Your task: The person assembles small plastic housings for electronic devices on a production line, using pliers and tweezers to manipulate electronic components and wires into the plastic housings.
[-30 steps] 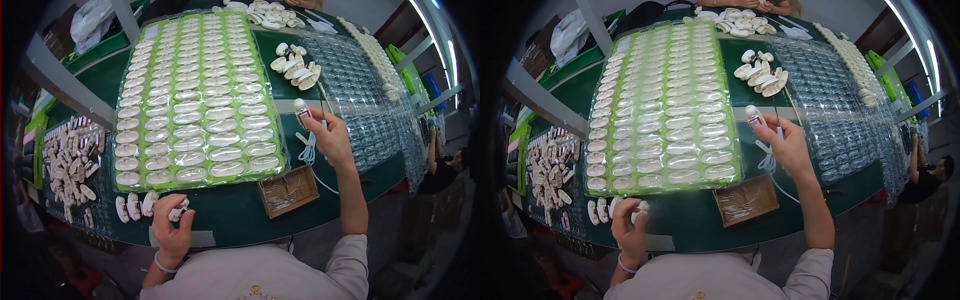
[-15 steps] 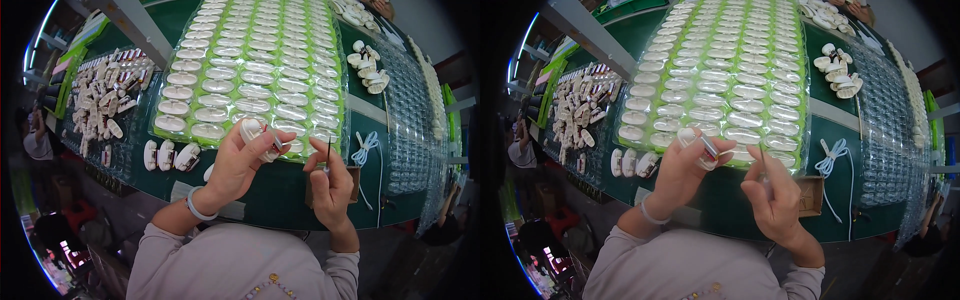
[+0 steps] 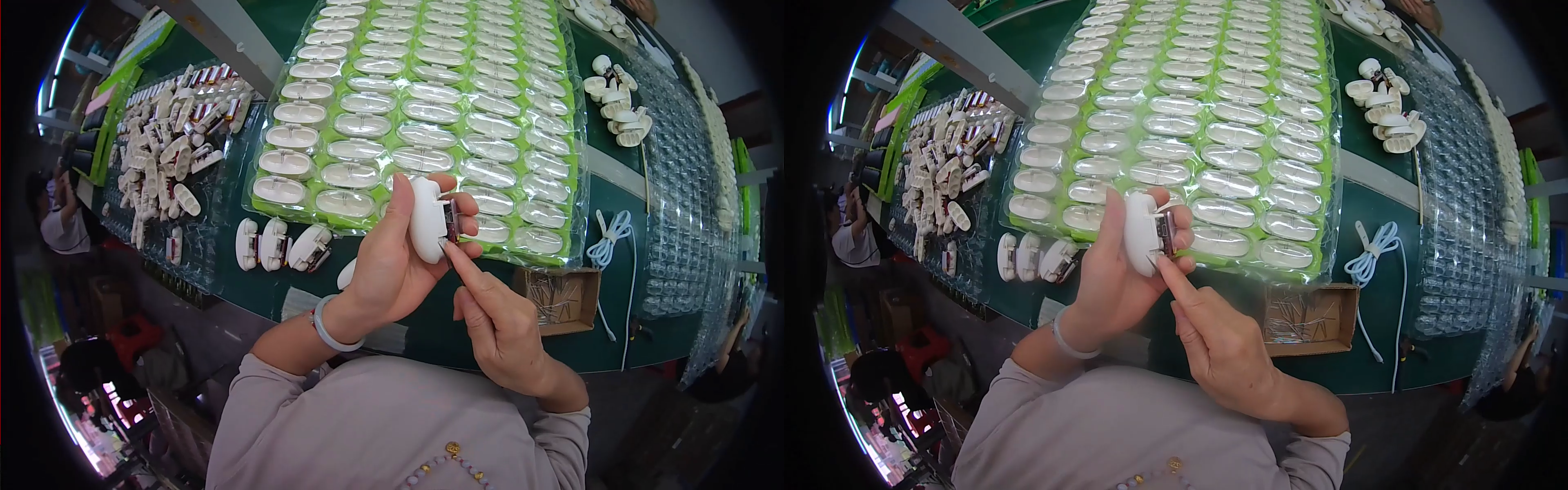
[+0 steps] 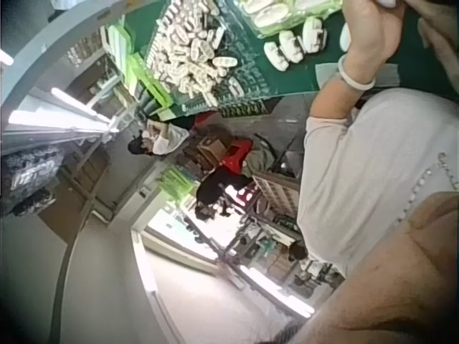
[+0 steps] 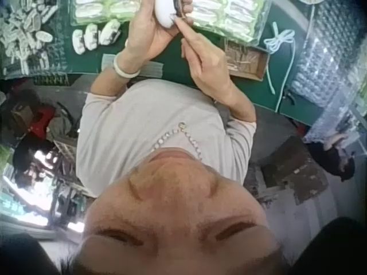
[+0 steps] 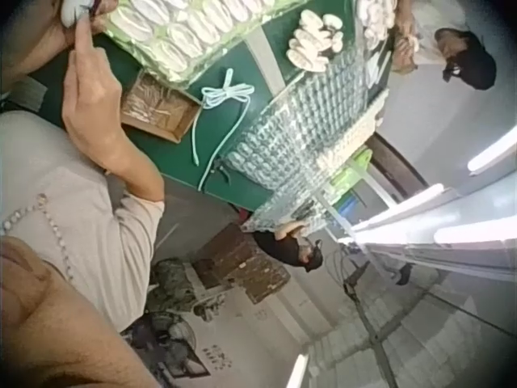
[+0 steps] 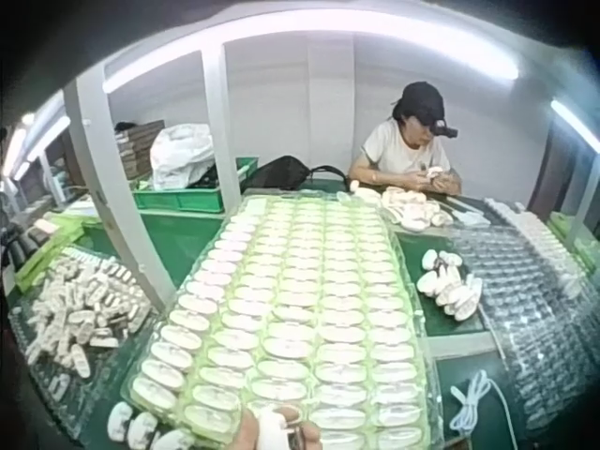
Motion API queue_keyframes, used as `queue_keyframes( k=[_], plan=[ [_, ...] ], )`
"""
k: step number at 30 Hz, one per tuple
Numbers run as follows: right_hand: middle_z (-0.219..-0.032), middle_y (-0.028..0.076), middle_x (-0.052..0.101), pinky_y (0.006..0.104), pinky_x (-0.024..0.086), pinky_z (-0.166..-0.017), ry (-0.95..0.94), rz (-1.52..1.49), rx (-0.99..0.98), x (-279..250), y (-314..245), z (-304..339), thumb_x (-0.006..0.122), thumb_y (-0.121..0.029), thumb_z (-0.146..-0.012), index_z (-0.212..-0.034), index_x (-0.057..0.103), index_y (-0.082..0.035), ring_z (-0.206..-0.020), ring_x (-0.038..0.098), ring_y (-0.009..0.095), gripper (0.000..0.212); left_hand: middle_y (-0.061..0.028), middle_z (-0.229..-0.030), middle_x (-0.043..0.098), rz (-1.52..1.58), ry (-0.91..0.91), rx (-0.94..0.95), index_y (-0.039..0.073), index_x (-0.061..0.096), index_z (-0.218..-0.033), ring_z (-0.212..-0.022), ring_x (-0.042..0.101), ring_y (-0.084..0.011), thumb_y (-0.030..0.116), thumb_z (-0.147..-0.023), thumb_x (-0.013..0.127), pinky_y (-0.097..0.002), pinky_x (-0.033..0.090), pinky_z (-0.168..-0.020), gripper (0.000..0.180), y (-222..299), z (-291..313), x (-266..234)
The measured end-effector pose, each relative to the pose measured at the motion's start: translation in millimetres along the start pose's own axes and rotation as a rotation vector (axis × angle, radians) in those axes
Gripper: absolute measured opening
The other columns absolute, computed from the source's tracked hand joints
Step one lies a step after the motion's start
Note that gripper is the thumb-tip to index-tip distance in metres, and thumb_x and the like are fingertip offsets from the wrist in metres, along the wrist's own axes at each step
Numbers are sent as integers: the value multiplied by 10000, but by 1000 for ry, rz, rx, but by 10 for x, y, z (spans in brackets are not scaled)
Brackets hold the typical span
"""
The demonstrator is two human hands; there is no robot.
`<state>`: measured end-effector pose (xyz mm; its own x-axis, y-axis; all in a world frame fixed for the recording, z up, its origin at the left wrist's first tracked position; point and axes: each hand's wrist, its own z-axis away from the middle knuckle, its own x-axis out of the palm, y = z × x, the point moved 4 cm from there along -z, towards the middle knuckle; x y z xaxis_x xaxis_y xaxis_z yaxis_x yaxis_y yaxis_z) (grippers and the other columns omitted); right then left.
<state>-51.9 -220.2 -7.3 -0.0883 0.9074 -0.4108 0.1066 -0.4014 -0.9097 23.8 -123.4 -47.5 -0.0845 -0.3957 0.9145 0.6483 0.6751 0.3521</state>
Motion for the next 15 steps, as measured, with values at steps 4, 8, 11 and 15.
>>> queue_keyframes(
  k=[4, 8, 11, 15],
  plan=[
    [-701, 130, 492, 347, 431, -543, 25, 26, 25, 3, 25, 13, 510, 13, -845, -1300, 410, -55, -574, 510, 255, 471, -127, -1057, 516, -16, 59, 1, 73, 421, -1128, -921, 537, -198, 463, -939, 281, -345, 486, -784, 456, 10, 16, -2],
    [-684, 93, 521, 268, 425, -528, 28, 47, 30, 0, 14, 4, 478, 44, -852, -1283, 440, -43, -556, 511, 157, 441, -134, -1042, 526, 80, 68, -10, 88, 458, -1041, -911, 542, -197, 461, -931, 327, -334, 486, -780, 410, 15, 3, -16],
    [-695, 95, 527, 268, 425, -526, 10, 93, 37, -8, 13, 12, 480, 45, -849, -1280, 444, -42, -552, 511, 159, 440, -122, -1013, 532, 98, 41, -4, 96, 462, -1016, -888, 545, -184, 479, -918, 354, -323, 489, -770, 410, 3, -5, -22],
    [-695, 95, 525, 264, 425, -527, 16, 66, 21, 21, -5, -1, 478, 46, -852, -1281, 442, -42, -552, 506, 151, 439, -94, -981, 531, 77, -56, 44, 101, 452, -1032, -851, 548, -154, 504, -898, 373, -303, 497, -759, 433, -15, -14, -56]
  ],
)
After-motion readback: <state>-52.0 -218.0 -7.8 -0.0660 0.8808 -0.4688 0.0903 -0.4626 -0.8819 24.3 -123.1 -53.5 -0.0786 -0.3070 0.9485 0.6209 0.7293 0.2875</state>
